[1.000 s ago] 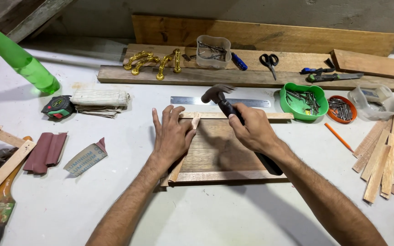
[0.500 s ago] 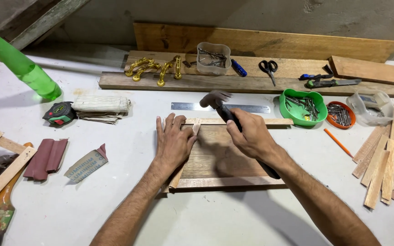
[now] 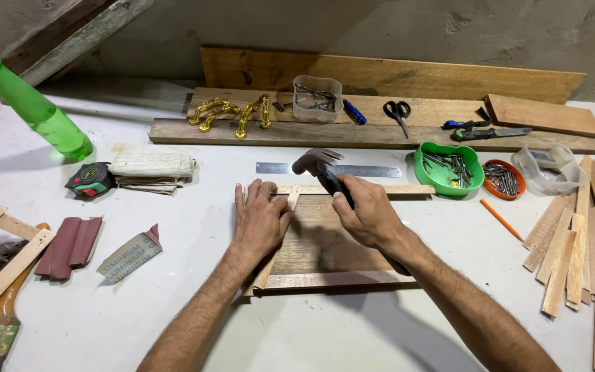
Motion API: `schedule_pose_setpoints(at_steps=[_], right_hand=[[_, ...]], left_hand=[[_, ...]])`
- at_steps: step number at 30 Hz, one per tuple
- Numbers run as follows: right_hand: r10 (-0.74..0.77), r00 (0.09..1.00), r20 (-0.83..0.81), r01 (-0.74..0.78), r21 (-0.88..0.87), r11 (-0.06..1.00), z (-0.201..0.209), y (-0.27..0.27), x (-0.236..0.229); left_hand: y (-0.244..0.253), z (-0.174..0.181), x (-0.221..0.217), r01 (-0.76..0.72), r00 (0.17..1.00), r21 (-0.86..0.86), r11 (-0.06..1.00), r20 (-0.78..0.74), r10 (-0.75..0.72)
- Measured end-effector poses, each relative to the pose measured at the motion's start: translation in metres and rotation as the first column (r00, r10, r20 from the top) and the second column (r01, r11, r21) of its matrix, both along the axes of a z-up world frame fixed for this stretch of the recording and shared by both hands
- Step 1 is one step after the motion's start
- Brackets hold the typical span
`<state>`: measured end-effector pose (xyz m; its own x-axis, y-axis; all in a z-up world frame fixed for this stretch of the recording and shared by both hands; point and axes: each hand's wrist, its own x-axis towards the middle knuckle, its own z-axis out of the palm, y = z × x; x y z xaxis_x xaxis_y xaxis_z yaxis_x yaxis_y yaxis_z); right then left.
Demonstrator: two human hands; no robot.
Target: Making a wooden frame by hammering nails into wood strips and sanding edges.
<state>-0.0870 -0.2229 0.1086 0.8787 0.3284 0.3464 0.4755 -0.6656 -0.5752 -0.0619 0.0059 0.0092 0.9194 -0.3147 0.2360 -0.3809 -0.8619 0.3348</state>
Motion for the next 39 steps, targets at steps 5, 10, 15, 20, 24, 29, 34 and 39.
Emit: schedule_pose_setpoints(at_steps=[5, 10, 15, 20, 24, 29, 34, 39], right_hand=[[-0.002, 0.999, -0.055, -0.004, -0.095, 0.995, -0.048, -0.008, 0.013], [-0.189, 0.917, -0.351, 0.138, -0.164, 0.977, -0.038, -0.015, 0.015], [-0.236, 0.872, -0.429, 0.251, -0.023, 0.968, 0.007, -0.028, -0.017], [-0.223, 0.886, -0.406, 0.274, 0.071, 0.959, 0.031, -0.058, -0.052], [-0.239, 0.911, -0.336, 0.294, 0.123, 0.948, 0.05, -0.082, -0.077], [-0.328, 0.904, -0.275, 0.364, 0.093, 0.927, 0.054, -0.118, -0.094], [-0.502, 0.856, -0.124, 0.501, -0.038, 0.864, 0.039, -0.162, -0.112], [-0.595, 0.759, -0.265, 0.611, -0.027, 0.791, 0.026, -0.199, -0.136]], left_hand=[[-0.002, 0.0, 0.0, -0.003, 1.0, -0.008, 1.0, 0.016, 0.003], [0.0, -0.008, 0.002, -0.003, 0.999, -0.001, 1.0, 0.05, 0.003], [0.006, -0.008, 0.003, 0.043, 0.982, -0.193, 0.98, 0.19, -0.006], [0.021, -0.007, 0.025, 0.068, 0.95, -0.572, 0.817, 0.288, 0.123], [0.009, 0.038, 0.031, 0.157, 0.883, -0.532, 0.832, 0.454, 0.123], [-0.05, 0.066, 0.04, 0.247, 0.893, -0.466, 0.85, 0.45, -0.013], [-0.14, 0.073, 0.039, 0.487, 0.861, -0.344, 0.803, 0.342, -0.376], [-0.228, 0.079, -0.001, 0.736, 0.673, -0.236, 0.634, 0.16, -0.722]])
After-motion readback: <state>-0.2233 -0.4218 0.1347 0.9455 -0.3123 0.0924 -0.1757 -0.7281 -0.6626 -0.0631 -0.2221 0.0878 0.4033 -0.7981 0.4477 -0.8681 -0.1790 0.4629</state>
